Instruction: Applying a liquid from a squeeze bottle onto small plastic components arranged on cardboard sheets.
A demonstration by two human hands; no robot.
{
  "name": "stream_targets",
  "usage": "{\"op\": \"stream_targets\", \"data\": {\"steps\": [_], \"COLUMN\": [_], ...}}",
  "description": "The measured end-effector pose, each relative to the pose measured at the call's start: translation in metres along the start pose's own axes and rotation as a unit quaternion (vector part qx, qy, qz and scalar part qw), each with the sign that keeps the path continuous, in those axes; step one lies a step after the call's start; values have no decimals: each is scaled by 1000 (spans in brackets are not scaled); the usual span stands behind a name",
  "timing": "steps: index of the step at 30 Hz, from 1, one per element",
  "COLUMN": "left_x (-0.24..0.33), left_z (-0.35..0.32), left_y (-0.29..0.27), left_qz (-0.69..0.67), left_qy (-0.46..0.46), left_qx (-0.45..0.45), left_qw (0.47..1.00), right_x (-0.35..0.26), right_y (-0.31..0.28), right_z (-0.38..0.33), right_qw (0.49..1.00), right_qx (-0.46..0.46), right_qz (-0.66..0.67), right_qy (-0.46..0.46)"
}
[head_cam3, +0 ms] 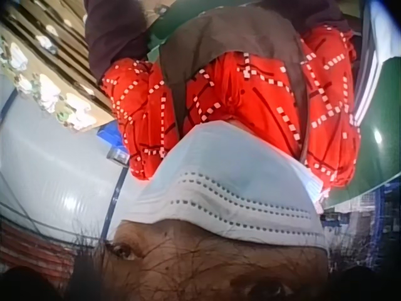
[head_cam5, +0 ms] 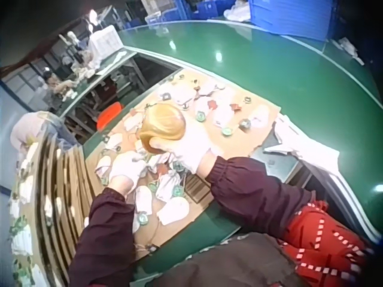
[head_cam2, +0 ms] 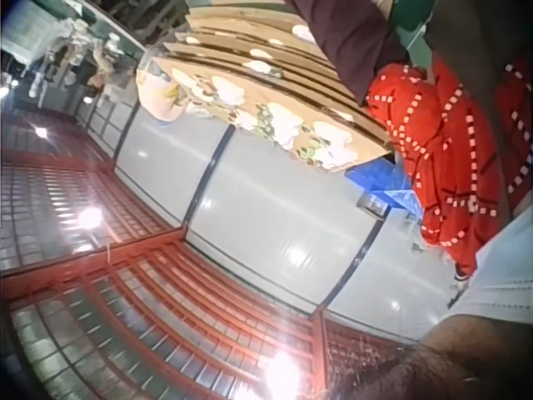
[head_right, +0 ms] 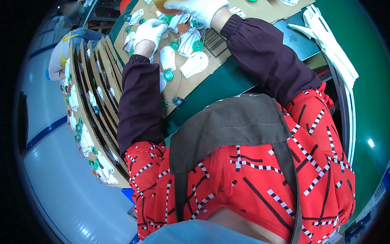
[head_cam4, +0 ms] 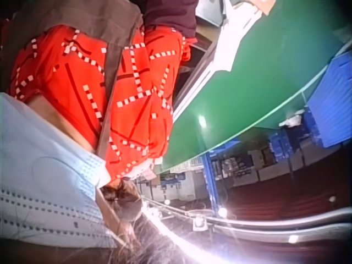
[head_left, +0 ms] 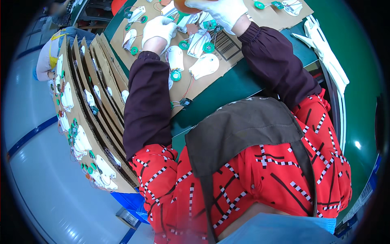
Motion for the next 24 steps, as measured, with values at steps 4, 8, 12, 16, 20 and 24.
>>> {"op": "stream_targets", "data": {"steps": [4,8,12,16,20,24], "left_x": [1,2,-1,-2,-3,-2], "left_z": [-1,-5,-2,-2,-3,-3], "left_y": [1,3,2,2,4,3], "left_qz": [5,-15,19,2,19,35], "left_qy": [6,-9,-2,-1,-5,-1], "left_qx": [-2,-6,18,24,32,36], "left_qw": [1000,1000,1000,1000,999,999], "right_x": [-2,2,-4,-5,-6,-6], "right_y": [2,1,-1,-5,-9,-10], "right_z": [0,-5,-4,-7,-12,-12], "right_qw": [999,996,998,999,998,998], "right_qx": [-8,-19,-10,-32,-29,-37], "right_qz": [-37,-87,-38,-33,-32,-17], "right_qy": [-21,-3,-40,-3,35,40]}}
Point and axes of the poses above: each hand's wrist, its own z-axis towards the middle knuckle, its own y-axis out of the palm, x = y × z, the point moved 7 cm from there along z, towards the middle knuckle, and after that the axes turned 11 degrees about -y, right-handed, at the moved point
